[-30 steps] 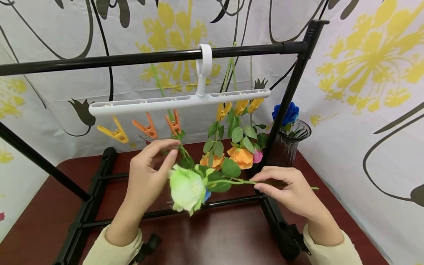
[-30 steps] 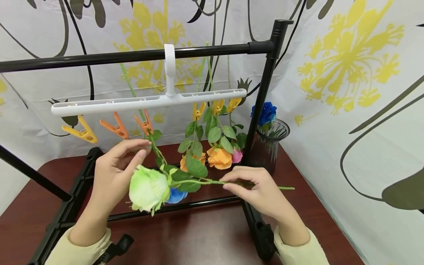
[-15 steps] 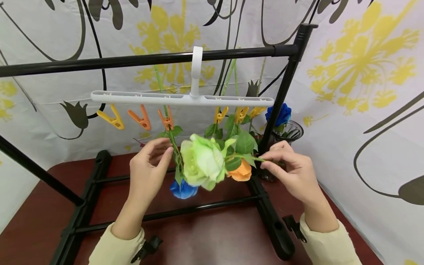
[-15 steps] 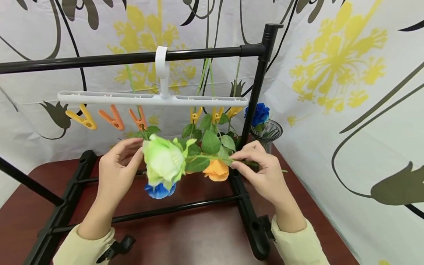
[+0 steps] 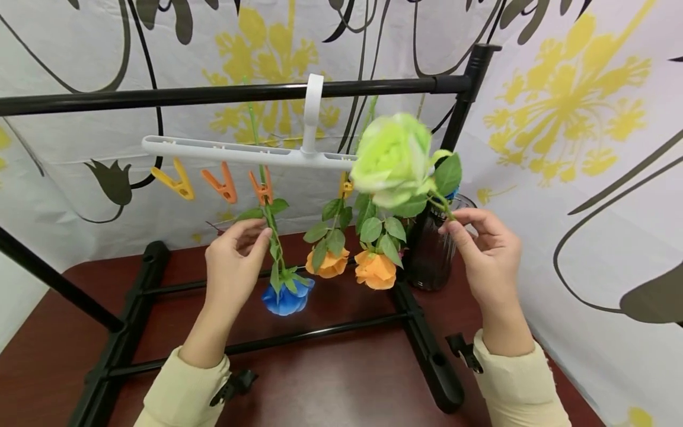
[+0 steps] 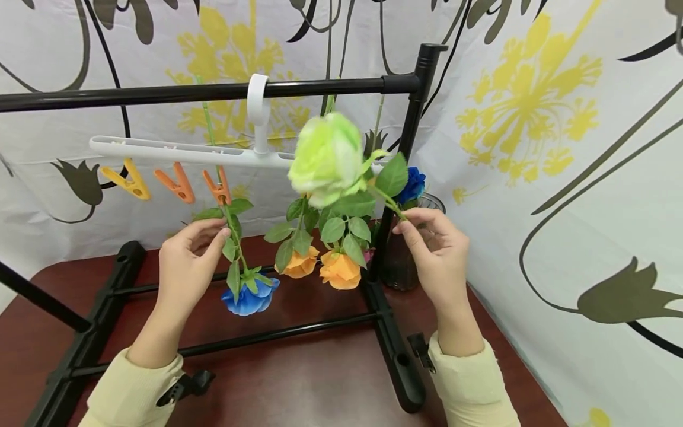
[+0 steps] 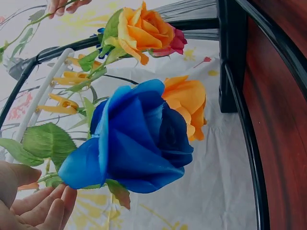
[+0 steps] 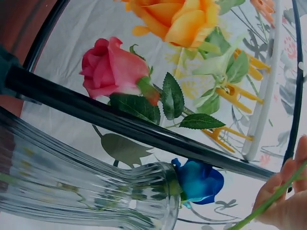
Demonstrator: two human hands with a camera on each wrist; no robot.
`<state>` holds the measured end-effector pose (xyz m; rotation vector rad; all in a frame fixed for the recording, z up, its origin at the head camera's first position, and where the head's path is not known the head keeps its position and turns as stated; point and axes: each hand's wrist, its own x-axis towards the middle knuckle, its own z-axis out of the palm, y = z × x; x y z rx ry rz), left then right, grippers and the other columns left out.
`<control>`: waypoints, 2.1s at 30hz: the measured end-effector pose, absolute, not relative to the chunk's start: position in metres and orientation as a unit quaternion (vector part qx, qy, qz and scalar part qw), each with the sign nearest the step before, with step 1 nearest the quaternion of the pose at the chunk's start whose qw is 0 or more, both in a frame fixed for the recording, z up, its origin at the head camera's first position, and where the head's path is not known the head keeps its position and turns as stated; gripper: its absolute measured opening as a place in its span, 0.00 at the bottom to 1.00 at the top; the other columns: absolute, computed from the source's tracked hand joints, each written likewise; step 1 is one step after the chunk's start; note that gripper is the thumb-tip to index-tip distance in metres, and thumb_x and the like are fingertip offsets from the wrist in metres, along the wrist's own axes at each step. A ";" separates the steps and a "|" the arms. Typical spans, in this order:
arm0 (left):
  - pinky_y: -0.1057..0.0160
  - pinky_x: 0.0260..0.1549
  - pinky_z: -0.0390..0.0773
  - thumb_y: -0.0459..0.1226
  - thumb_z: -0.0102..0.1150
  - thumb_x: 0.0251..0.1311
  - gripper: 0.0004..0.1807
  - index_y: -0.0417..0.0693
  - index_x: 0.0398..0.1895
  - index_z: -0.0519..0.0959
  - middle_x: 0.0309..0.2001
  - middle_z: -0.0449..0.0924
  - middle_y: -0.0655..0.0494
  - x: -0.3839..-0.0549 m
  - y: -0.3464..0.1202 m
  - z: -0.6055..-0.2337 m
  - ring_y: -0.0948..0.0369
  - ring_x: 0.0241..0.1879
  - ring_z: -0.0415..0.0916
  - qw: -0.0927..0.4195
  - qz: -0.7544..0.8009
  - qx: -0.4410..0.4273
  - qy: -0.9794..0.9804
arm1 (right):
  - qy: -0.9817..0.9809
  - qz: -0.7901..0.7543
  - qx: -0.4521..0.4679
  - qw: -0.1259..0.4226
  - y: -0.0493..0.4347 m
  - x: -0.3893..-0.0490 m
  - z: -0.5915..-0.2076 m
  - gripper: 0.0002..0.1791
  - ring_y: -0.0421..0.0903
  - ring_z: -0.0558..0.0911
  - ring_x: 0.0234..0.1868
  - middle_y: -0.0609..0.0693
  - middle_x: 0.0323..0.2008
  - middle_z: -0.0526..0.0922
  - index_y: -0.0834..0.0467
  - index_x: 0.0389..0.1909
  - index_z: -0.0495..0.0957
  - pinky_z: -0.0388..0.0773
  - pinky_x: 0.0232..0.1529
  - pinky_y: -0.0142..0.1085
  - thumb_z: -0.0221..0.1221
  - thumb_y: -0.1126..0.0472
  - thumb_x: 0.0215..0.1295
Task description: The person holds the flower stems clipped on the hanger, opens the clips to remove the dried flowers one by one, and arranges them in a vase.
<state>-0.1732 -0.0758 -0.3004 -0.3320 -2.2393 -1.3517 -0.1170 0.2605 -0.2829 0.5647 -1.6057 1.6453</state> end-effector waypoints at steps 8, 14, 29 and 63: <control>0.82 0.32 0.73 0.40 0.62 0.67 0.15 0.42 0.51 0.83 0.41 0.88 0.46 -0.178 -0.073 -0.301 0.56 0.38 0.85 0.233 -0.498 -0.119 -0.827 | -0.545 0.706 0.167 0.421 0.259 -0.119 -0.287 0.06 0.44 0.84 0.32 0.51 0.30 0.86 0.73 0.40 0.80 0.81 0.42 0.30 0.58 0.78 0.64; 0.79 0.32 0.73 0.42 0.62 0.67 0.14 0.40 0.45 0.85 0.39 0.88 0.46 -0.180 -0.071 -0.301 0.58 0.36 0.83 0.238 -0.495 -0.115 -0.828 | -0.465 0.734 0.144 0.473 0.259 -0.126 -0.281 0.06 0.47 0.83 0.28 0.56 0.28 0.85 0.75 0.38 0.79 0.79 0.34 0.31 0.58 0.81 0.61; 0.74 0.27 0.75 0.41 0.63 0.66 0.10 0.42 0.38 0.86 0.31 0.88 0.48 -0.177 -0.072 -0.299 0.68 0.26 0.77 0.218 -0.485 -0.123 -0.838 | -0.496 0.697 0.106 0.507 0.275 -0.163 -0.259 0.09 0.45 0.81 0.30 0.53 0.26 0.84 0.68 0.40 0.81 0.71 0.32 0.30 0.58 0.79 0.62; 0.74 0.29 0.75 0.40 0.62 0.66 0.10 0.42 0.38 0.86 0.33 0.88 0.48 -0.180 -0.079 -0.301 0.65 0.29 0.79 0.227 -0.464 -0.130 -0.846 | -0.509 0.635 0.261 0.518 0.245 -0.183 -0.216 0.03 0.49 0.82 0.30 0.53 0.29 0.81 0.75 0.36 0.78 0.80 0.41 0.38 0.60 0.77 0.63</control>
